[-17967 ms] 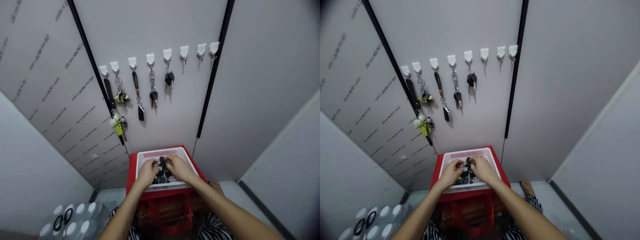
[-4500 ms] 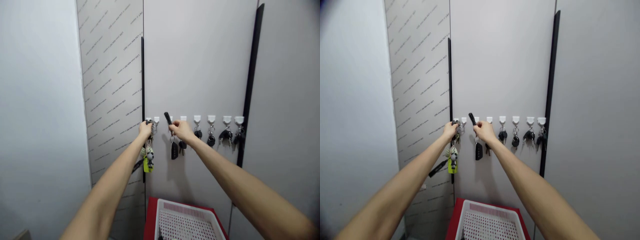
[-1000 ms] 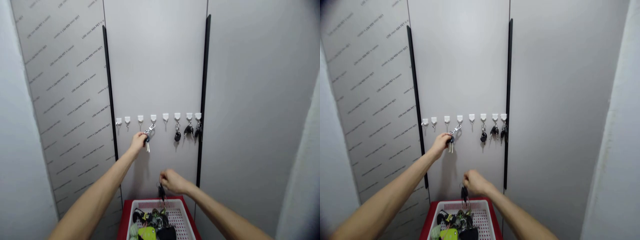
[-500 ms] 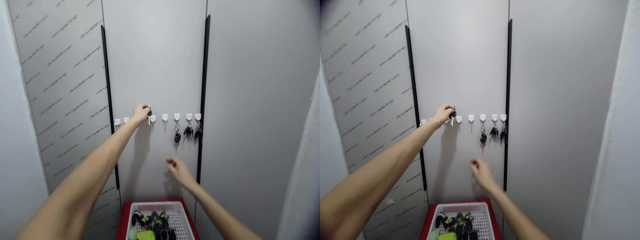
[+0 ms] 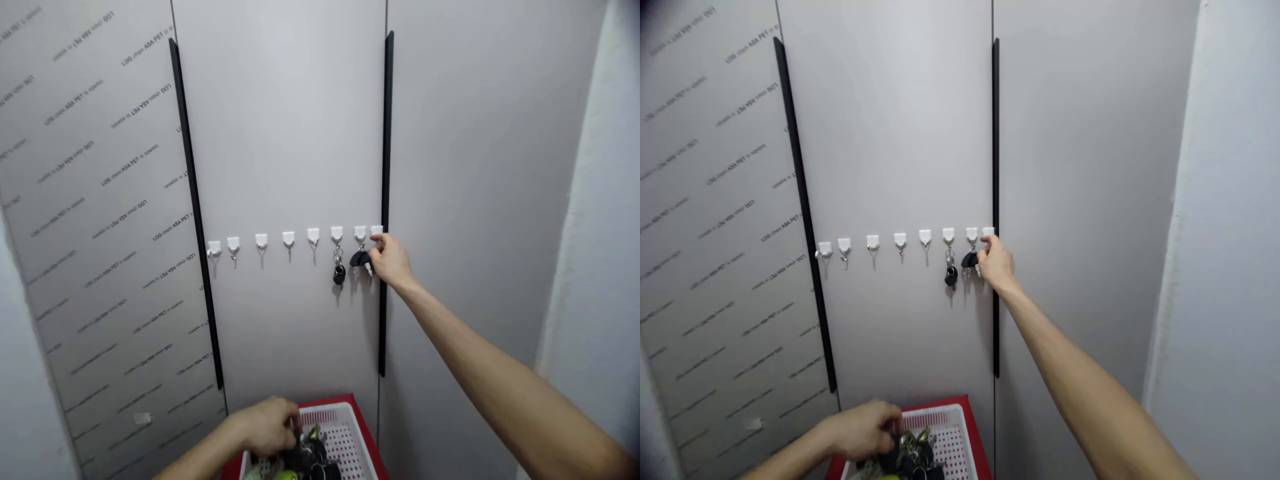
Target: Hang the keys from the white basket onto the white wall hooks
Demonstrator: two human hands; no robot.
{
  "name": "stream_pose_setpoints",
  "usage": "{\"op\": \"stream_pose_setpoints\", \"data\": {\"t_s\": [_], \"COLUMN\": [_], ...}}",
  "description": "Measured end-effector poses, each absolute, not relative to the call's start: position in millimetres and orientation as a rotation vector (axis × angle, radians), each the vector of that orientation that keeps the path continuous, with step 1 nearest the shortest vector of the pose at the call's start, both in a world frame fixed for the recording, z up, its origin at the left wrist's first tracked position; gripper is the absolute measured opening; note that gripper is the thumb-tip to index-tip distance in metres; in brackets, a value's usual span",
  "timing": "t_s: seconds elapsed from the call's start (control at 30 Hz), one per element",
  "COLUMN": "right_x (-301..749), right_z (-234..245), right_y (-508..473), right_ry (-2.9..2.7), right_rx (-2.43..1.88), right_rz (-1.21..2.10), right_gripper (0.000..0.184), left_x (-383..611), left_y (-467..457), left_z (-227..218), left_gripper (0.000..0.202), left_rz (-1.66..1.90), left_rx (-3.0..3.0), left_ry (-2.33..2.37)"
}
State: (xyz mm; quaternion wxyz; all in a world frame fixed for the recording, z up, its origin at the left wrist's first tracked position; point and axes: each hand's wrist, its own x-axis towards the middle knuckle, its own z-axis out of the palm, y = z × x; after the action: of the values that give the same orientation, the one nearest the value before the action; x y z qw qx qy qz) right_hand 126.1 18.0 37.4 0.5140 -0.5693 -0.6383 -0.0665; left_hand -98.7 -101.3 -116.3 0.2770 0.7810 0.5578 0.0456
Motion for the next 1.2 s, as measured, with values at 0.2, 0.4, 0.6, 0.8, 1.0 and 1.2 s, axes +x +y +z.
{"op": "stream_pose_setpoints", "data": {"t_s": [0.2,0.4,0.6,0.8,1.0,1.2], "right_x": [121.3,113.0,132.4,128.3,146.0,135.0], "right_z": [37.4,12.5,37.9,85.8,91.6,94.2], "right_y": [12.7,12.1,12.3,9.1,-4.3,7.6], "right_ry": [-1.68,-1.717,-1.734,-1.879,-2.156,-1.991], "right_rx": [-1.388,-1.46,-1.379,-1.341,-1.538,-1.363], "right_rz": [-0.181,-0.211,-0.282,-0.375,0.163,-0.208], "right_gripper": [0.04,0.045,0.031,0.027,0.022,0.024], "left_x": [-67.7,-12.6,1.1,-4.7,-13.5,-21.1], "left_y": [-52.4,-4.1,10.2,9.5,-1.5,-9.3], "left_z": [-61.0,-8.1,8.1,70.0,92.9,76.6], "left_gripper": [0.034,0.037,0.016,0.016,0.009,0.009], "left_rz": [0.84,1.335,1.468,1.79,1.252,1.182], "left_rx": [2.067,1.887,1.848,1.901,2.116,2.03], "left_ry": [1.448,1.807,1.712,1.423,1.487,1.394]}}
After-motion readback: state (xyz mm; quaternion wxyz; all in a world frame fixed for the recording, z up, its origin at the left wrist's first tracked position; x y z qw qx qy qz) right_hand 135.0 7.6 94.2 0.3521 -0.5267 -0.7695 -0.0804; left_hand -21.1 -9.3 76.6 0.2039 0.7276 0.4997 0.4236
